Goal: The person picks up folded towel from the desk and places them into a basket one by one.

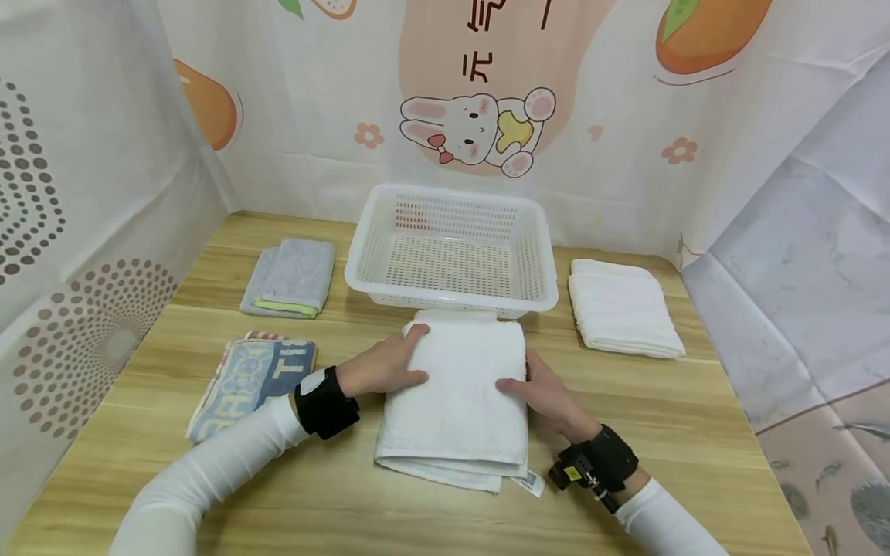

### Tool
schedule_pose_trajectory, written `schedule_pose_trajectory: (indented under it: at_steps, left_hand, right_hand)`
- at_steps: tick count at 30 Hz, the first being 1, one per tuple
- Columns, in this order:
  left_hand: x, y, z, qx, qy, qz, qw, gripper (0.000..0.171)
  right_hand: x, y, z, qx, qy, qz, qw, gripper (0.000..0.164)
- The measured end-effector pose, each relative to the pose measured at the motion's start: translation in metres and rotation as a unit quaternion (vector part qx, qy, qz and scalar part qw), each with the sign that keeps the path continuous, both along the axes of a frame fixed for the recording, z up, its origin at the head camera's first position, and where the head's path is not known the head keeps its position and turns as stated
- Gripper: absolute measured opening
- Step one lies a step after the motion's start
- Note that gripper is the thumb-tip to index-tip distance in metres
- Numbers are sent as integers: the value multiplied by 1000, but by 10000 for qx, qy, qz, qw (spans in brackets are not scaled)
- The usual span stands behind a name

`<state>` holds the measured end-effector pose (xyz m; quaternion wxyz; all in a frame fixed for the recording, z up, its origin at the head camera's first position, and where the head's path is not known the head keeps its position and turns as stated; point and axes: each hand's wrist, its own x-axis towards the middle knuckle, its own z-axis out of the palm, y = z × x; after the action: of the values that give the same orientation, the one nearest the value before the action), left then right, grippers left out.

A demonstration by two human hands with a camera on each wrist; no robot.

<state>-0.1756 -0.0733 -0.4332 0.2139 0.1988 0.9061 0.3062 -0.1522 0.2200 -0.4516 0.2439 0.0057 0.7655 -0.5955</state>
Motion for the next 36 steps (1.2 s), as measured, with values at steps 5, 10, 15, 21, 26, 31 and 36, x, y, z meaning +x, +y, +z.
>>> schedule_pose_trajectory:
  at_steps: [5, 10, 15, 21, 26, 31, 36]
  left_hand:
    - [-2, -2, -2, 94, 54, 9, 9999, 78]
    - [-4, -3, -4, 180, 143, 13, 9997, 77]
    - [-5, -4, -4, 229, 149, 65, 9996, 77]
    - [-5, -5, -4, 287, 166, 103, 9994, 77]
    - [0, -3, -4, 485, -10, 200, 9986, 76]
    - [4, -2, -3, 801, -287, 282, 9960, 78]
    - [5, 2, -1, 915, -444, 393, 9940, 84]
  right_hand:
    - [-1, -4, 1, 430, 470, 364, 9973, 94]
    - [-2, -8, 1, 762, 628, 508, 9938, 98]
    - [-4, -11, -3, 685, 748, 474, 9937, 100]
    - [-4, -14, -5, 527, 963, 419, 9931, 102]
    - [-4, -17, -3, 232, 1372, 615, 9884, 114]
    - [-3, -17, -4, 77, 1259, 593, 9902, 119]
    - [-3, -15, -7, -104, 1035, 421, 9937, 120]
